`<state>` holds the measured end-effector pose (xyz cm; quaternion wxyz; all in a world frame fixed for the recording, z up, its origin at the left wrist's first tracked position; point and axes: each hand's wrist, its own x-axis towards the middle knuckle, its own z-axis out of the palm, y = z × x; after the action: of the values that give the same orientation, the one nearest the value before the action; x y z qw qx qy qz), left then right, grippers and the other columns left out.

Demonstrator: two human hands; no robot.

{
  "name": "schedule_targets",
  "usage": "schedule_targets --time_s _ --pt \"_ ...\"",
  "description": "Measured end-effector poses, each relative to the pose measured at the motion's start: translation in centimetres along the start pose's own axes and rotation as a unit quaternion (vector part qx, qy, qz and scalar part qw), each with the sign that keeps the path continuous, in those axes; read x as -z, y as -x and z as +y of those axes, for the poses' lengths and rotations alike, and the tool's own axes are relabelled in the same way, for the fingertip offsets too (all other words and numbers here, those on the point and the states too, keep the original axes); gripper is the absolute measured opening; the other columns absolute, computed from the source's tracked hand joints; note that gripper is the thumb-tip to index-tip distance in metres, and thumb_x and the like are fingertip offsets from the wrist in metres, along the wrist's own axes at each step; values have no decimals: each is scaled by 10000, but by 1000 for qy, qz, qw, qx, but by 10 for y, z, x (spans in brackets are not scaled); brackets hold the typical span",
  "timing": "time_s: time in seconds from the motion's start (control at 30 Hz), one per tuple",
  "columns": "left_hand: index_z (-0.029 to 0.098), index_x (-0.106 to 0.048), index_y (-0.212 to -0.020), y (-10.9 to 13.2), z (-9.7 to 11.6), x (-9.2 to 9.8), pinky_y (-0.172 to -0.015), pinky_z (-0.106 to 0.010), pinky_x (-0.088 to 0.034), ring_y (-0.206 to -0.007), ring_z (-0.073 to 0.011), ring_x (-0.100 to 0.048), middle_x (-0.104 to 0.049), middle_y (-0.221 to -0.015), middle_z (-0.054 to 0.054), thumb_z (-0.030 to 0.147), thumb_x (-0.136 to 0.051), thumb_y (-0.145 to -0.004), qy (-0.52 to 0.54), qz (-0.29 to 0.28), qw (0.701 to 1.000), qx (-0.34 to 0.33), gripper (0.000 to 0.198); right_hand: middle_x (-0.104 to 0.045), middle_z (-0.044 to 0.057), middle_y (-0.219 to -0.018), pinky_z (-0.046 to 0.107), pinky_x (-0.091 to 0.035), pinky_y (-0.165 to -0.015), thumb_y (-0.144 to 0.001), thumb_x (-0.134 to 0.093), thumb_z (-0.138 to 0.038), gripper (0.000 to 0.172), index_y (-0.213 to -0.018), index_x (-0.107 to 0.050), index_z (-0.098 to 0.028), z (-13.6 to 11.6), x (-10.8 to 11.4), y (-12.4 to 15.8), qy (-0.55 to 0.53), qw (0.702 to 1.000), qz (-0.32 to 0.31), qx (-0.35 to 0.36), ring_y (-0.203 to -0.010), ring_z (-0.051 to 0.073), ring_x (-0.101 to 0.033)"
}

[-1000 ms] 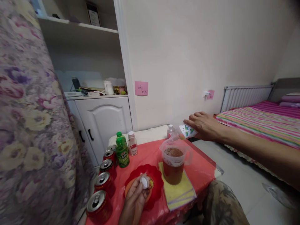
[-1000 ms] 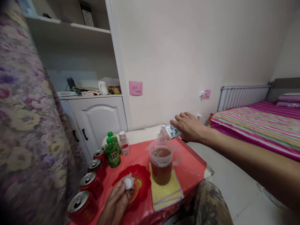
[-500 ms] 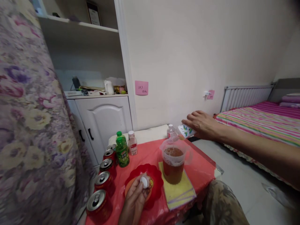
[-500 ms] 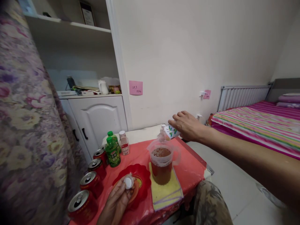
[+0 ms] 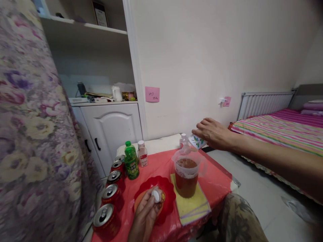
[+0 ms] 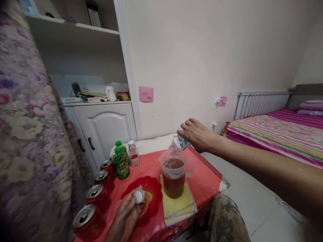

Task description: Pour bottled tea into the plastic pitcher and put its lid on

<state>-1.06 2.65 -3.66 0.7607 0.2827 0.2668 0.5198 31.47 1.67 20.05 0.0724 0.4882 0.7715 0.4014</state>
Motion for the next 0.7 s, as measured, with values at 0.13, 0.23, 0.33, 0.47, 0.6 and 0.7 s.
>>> schedule_targets --time_s 0.13,0.23,0.33,0.47,0.6,0.7 --pt "186 -740 -1034 0 -1 2 -888 -299 -568 -943 -184 -716 -772 -1029 -73 217 -782 -763 5 -6 1000 -2 276 -630 99 -974 375 -283 -791 -715 -653 -155 435 -1142 -583 -201 -2 2 -4 8 1000 5 15 -861 256 -530" --pt "186 -743 -1032 0 -1 1 -881 -292 -570 -944 -185 -719 -776 -1038 -77 218 -785 -759 4 -4 1000 -2 279 -633 96 -962 377 -287 -798 -735 -638 -146 406 -1133 -588 -206 -3 3 -6 16 1000 10 25 -856 255 -527" --pt "186 -744 -1032 0 0 -1 -876 -314 -576 -938 -197 -721 -777 -1039 -83 222 -799 -741 5 -2 1000 -1 297 -635 96 -959 380 -293 -806 -745 -626 -144 386 -1124 -593 -209 -2 4 -7 24 999 13 31 -849 254 -523" --pt "196 -741 -1035 0 0 -2 -904 -333 -571 -941 -196 -719 -777 -1050 -78 209 -795 -743 13 0 1000 6 297 -634 91 -966 381 -300 -816 -775 -607 -151 364 -1133 -589 -212 -3 6 -7 34 999 13 35 -860 251 -518" --pt "195 -733 -1043 -1 -1 2 -914 -316 -564 -963 -190 -719 -778 -1055 -79 200 -761 -782 20 -5 1000 6 262 -631 86 -960 386 -301 -830 -799 -602 -164 334 -1129 -587 -210 -5 7 -8 42 998 12 35 -870 252 -517" --pt "192 -730 -1042 -1 -2 3 -906 -317 -567 -961 -191 -717 -776 -1048 -77 193 -756 -786 17 -4 1000 4 257 -629 83 -951 389 -302 -837 -801 -594 -153 323 -1119 -588 -211 -7 9 -8 39 998 13 42 -870 256 -517"
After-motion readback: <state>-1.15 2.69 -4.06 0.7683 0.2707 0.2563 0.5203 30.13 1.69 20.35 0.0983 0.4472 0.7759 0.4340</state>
